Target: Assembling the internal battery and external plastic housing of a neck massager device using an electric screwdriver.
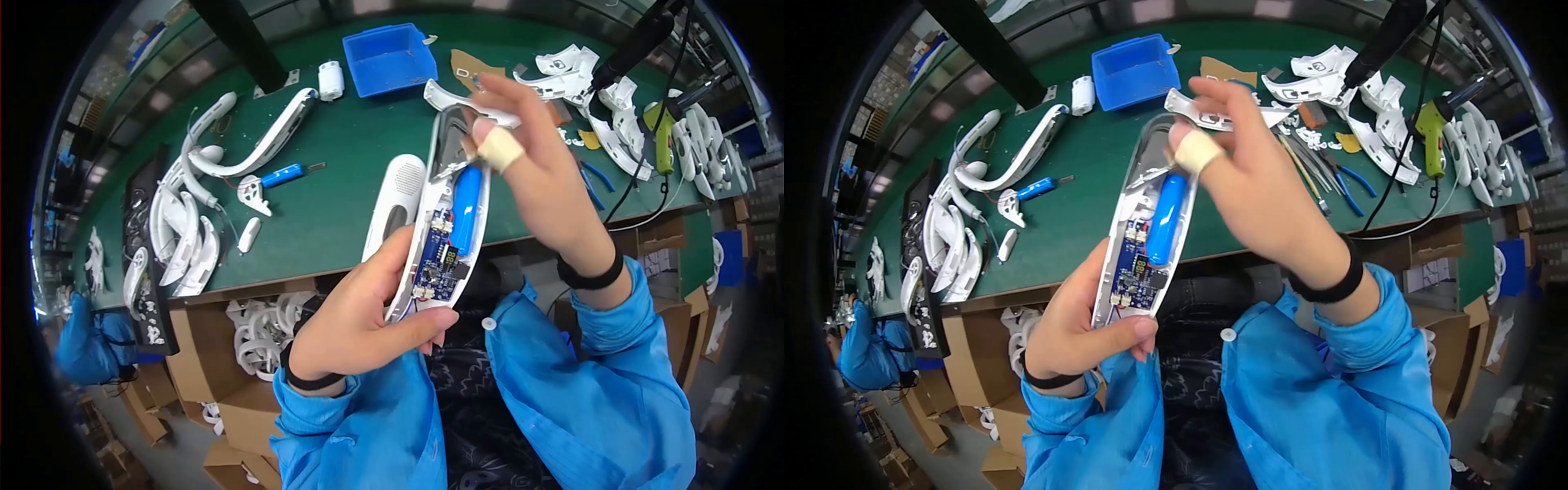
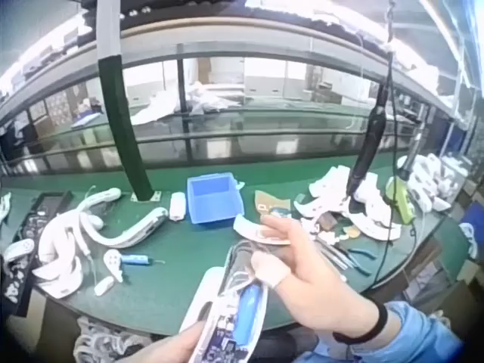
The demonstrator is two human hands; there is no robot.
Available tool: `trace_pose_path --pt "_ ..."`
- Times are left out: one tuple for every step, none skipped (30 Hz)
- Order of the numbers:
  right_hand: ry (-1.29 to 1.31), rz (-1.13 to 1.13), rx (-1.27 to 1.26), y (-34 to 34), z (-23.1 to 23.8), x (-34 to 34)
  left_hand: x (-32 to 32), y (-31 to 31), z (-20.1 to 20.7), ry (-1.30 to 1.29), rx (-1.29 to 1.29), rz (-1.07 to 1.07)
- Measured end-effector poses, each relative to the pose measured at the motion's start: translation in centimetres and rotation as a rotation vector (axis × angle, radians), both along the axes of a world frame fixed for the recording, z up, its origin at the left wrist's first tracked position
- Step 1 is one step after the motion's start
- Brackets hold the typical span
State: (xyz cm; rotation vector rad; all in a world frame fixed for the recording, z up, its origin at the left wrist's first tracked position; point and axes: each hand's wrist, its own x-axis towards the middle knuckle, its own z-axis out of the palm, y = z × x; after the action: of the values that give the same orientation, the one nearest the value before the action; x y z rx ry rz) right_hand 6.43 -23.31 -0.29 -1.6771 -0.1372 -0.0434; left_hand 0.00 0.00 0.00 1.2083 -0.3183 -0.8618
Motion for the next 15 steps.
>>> trace_pose_path --pt "-0.286 -0.093 -0.197 0.0 -0.4 -0.4 -0.3 -0.2 -0.1 -0.030 -0.016 0.066" --pt "-0.377 -0.102 -0.236 -0.3 0.1 -1.4 -0.5 -0.2 -0.2 -0.058 -0.032 0.132" --pt "-0.415 -0.016 -0.290 -2.0 0.8 -2.6 -0.9 -1.4 -0.4 -0.048 -0.063 0.151" --pt "-0.484 0.102 -0.388 -2.4 1.5 -3.4 -0.9 -1.4 -0.5 -0.051 -0.060 0.200" --pt "-0.550 0.222 -0.484 -2.5 2.0 -4.0 -0.8 -1.5 -0.4 -0.054 -0.055 0.249" --pt "-0.492 0.227 -0.470 -2.0 2.3 -4.9 -0.7 -1.4 -0.3 -0.068 -0.034 0.246" --pt "-0.435 0.230 -0.455 -1.6 2.5 -5.3 -0.7 -1.5 -0.4 -0.063 -0.045 0.246" --pt "-0.464 0.264 -0.510 -1.5 2.9 -5.1 -0.6 -1.5 -0.4 -0.080 -0.026 0.220" --pt "-0.458 0.267 -0.519 -1.6 3.0 -5.0 -0.6 -1.7 -0.6 -0.097 -0.007 0.194" --pt "-0.459 0.286 -0.536 -1.6 3.1 -5.0 -1.0 -2.0 -0.7 -0.084 0.003 0.231" --pt "-0.460 0.306 -0.553 -1.6 3.2 -5.0 -1.0 -2.1 -0.7 -0.079 -0.003 0.230" --pt "-0.457 0.308 -0.559 -1.8 3.3 -5.0 -0.9 -2.2 -0.4 -0.076 0.012 0.225" --pt "-0.465 0.326 -0.581 -1.9 3.5 -5.0 -0.8 -2.3 -0.2 -0.074 0.029 0.220" --pt "-0.474 0.345 -0.603 -2.0 3.6 -5.0 -0.9 -2.6 -0.3 -0.072 0.024 0.221" --pt "-0.474 0.347 -0.605 -2.1 3.7 -5.0 -1.0 -2.8 -0.4 -0.094 0.006 0.242"
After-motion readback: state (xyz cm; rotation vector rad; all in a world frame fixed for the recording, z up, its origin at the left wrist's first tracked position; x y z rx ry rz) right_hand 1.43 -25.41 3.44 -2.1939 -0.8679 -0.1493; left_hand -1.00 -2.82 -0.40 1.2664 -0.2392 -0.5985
